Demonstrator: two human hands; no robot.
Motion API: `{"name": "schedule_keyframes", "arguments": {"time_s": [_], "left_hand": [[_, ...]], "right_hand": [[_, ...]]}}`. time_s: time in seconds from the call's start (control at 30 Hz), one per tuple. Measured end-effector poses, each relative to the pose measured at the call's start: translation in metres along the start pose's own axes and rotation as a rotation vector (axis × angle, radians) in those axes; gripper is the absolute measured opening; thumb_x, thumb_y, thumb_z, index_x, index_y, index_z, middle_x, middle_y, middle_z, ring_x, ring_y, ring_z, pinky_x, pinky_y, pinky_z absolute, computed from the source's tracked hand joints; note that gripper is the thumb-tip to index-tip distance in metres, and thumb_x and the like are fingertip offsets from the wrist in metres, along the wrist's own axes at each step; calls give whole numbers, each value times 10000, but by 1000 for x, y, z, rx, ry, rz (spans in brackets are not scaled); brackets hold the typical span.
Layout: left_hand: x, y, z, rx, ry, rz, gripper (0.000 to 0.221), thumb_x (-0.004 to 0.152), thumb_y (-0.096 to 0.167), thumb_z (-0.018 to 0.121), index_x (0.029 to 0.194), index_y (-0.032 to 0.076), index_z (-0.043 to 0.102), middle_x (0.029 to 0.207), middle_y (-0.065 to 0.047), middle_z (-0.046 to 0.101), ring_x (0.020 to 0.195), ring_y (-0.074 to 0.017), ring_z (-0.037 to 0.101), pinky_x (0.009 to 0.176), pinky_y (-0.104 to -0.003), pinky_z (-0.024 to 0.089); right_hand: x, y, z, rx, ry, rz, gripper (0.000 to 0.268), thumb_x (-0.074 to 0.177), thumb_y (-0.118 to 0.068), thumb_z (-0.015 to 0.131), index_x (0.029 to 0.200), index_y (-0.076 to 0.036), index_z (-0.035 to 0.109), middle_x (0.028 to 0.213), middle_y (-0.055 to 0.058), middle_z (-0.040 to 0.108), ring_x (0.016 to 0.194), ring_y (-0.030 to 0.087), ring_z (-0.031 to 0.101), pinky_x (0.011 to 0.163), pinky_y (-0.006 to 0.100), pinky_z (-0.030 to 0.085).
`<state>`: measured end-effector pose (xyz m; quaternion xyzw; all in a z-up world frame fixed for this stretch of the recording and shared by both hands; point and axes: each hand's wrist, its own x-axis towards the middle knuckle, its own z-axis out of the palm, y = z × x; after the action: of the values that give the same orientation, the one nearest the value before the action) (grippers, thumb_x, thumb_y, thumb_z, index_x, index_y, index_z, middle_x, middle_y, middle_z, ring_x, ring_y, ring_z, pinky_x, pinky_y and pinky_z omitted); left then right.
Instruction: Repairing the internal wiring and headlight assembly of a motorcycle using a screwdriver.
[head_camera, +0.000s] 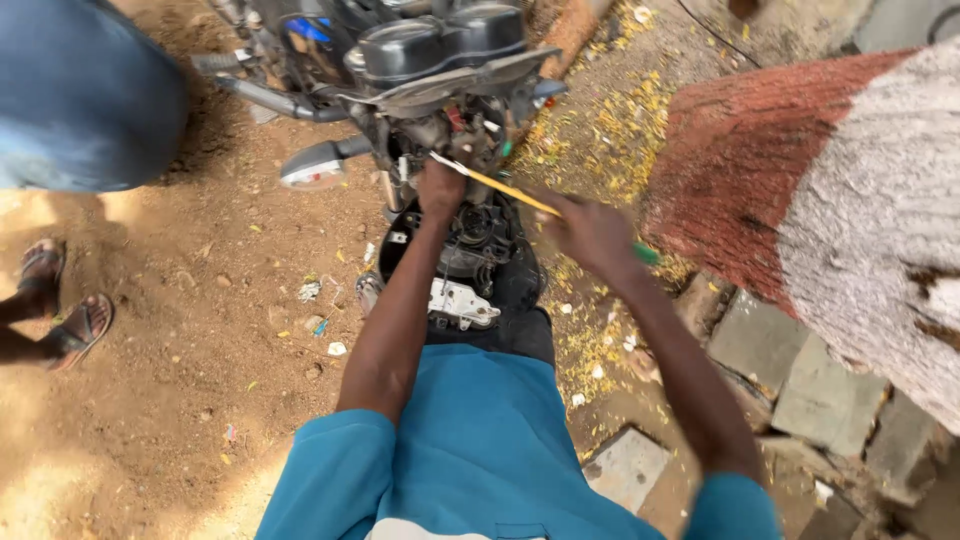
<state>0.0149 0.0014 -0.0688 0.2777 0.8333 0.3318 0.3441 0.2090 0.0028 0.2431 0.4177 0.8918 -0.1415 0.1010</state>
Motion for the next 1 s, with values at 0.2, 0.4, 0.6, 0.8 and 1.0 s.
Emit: {"name": "schedule_keyframes", "arguments": {"time_s": [0.2,0.4,0.6,0.8,1.0], "left_hand": [[-2,24,-11,44,-54,-101,749,893,707,580,1121,-2,653,1091,-322,692,1065,-496,664,925,-561,532],[-25,60,-55,42,-122,-105,696,904,660,582,1104,7,719,1132,-291,709,1082,-453,684,924,-540,545],[-40,87,-87,41,-257,-156,640,958,606,518,1017,12,748,1064,-274,770,1011,-403,753,901,-525,559],[-26,67,-67,94,-171,-69,641,986,601,527,1095,-5,706,1157,-314,691,1110,-457,654,973,-539,501],[-32,67,-68,32,-112,-48,667,916,618,529,1136,13,705,1159,-319,680,1129,-498,624,972,-563,490]], "right_hand": [[-69,-84,-203,-636,-524,-147,612,903,-172,596,1484,-281,437,1168,38,681,979,266,726,783,443,608],[-146,-72,-231,-911,-502,-39,754,918,-386,568,1616,-269,309,1063,-36,660,784,127,722,699,328,590],[-163,-88,-234,-872,-388,-183,723,901,-357,570,1576,-219,347,1065,34,672,700,151,701,613,360,579],[-158,-89,-230,-829,-280,-317,689,881,-321,573,1527,-160,394,1068,119,688,599,181,675,510,400,566],[-182,-88,-241,-812,-209,-403,658,860,-285,577,1478,-102,442,1070,204,706,498,212,650,407,441,553]]}}
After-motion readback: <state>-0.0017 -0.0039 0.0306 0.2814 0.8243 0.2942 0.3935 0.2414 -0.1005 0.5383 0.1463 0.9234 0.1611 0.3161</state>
